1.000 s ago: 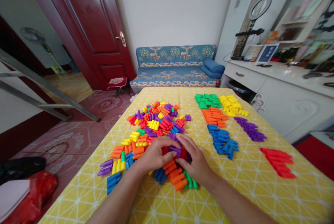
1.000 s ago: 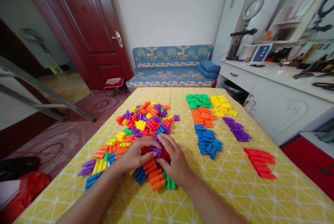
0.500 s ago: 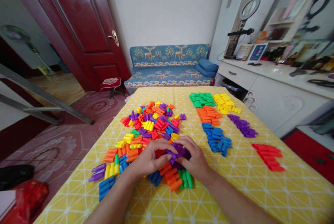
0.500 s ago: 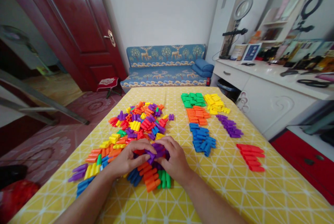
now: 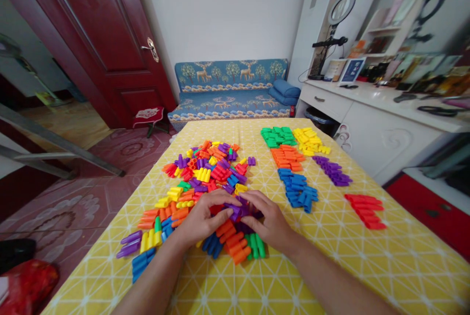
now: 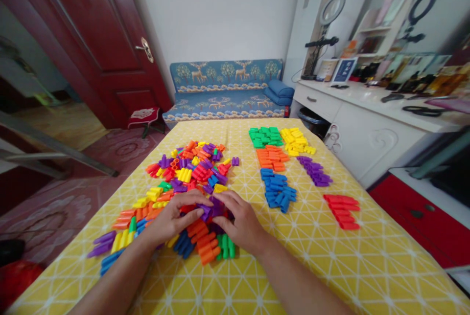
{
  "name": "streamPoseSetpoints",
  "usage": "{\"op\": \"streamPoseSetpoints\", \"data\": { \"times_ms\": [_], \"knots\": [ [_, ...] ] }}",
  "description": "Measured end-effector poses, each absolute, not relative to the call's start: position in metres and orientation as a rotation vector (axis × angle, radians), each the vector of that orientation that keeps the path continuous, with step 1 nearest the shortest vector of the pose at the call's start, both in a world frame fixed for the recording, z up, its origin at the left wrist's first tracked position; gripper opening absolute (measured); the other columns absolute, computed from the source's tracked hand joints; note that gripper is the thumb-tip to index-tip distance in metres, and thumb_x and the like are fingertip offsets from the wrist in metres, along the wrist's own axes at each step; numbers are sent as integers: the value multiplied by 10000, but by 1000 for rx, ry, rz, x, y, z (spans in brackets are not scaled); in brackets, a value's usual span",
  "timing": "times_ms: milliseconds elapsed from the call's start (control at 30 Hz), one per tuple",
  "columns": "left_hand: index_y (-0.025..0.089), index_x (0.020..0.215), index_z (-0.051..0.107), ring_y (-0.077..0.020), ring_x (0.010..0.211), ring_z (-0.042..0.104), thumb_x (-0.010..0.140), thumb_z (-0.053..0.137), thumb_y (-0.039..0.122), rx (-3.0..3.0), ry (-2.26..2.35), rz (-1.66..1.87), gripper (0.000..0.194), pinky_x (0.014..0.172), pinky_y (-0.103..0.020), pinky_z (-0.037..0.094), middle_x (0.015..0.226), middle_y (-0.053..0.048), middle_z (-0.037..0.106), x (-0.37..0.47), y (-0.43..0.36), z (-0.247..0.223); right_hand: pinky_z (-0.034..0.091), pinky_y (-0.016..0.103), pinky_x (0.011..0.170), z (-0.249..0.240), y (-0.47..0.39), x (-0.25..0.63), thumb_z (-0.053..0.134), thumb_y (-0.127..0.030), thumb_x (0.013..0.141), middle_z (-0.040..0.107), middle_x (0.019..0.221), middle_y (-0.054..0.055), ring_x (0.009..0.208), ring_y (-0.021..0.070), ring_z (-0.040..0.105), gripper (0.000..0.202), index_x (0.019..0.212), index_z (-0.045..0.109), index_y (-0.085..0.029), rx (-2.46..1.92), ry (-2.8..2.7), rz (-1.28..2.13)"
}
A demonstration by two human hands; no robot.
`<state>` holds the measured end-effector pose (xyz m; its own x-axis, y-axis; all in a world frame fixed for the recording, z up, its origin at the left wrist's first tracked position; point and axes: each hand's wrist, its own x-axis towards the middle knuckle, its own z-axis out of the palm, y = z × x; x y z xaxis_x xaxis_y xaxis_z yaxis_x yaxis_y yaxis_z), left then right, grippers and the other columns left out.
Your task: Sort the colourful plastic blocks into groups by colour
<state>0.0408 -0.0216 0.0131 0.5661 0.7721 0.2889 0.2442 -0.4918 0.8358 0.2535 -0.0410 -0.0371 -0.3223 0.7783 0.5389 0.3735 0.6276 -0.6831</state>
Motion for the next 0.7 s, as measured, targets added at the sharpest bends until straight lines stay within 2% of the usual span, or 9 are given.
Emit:
{"op": "streamPoseSetpoints", "data": {
  "times_ms": [133,267,367,500,600,700],
  "knots": [
    [197,1019,732,-210,930,644,889,589,294,2018,900,926,216,859,-316,480,988,-80,703,40,-19,10,510,339,824,-32,-41,260,689,-250,780,654,1081,57,940,199,622,381,1145,579,-240,-1102,-1791,459],
    [207,1020,728,-221,989,642,886,590,286,2042,999,969,208,910,-336,471,1030,-73,715,37,-15,5,495,294,688,-26,-34,275,581,-330,867,663,870,27,739,155,610,225,1059,585,-212,-1171,-1537,541],
    [207,1014,726,-215,981,649,881,597,281,2060,1041,1016,200,901,-332,481,1025,-68,722,36,-12,1,504,287,671,-24,-28,286,483,-410,927,664,820,21,686,143,610,267,1039,588,-193,-1155,-1280,690],
    [216,1031,722,-205,974,656,882,595,283,2082,1109,1084,207,905,-328,483,1031,-59,727,35,-9,-2,508,280,644,-17,-23,295,532,-479,888,680,837,29,666,145,623,330,1013,608,-183,-1150,-1106,744],
    [219,1036,722,-204,968,660,885,588,293,2067,1171,1122,215,896,-321,490,1033,-54,730,33,-8,-3,505,277,639,-8,-21,309,570,-497,856,686,860,39,686,153,625,352,1008,631,-186,-1181,-1076,662],
    [219,1032,722,-203,970,661,880,593,299,2051,1214,1151,215,889,-311,494,1027,-50,731,32,-6,-5,497,276,676,-4,-13,347,608,-495,821,678,866,39,712,150,610,370,1004,650,-176,-1273,-1025,426]
  ]
}}
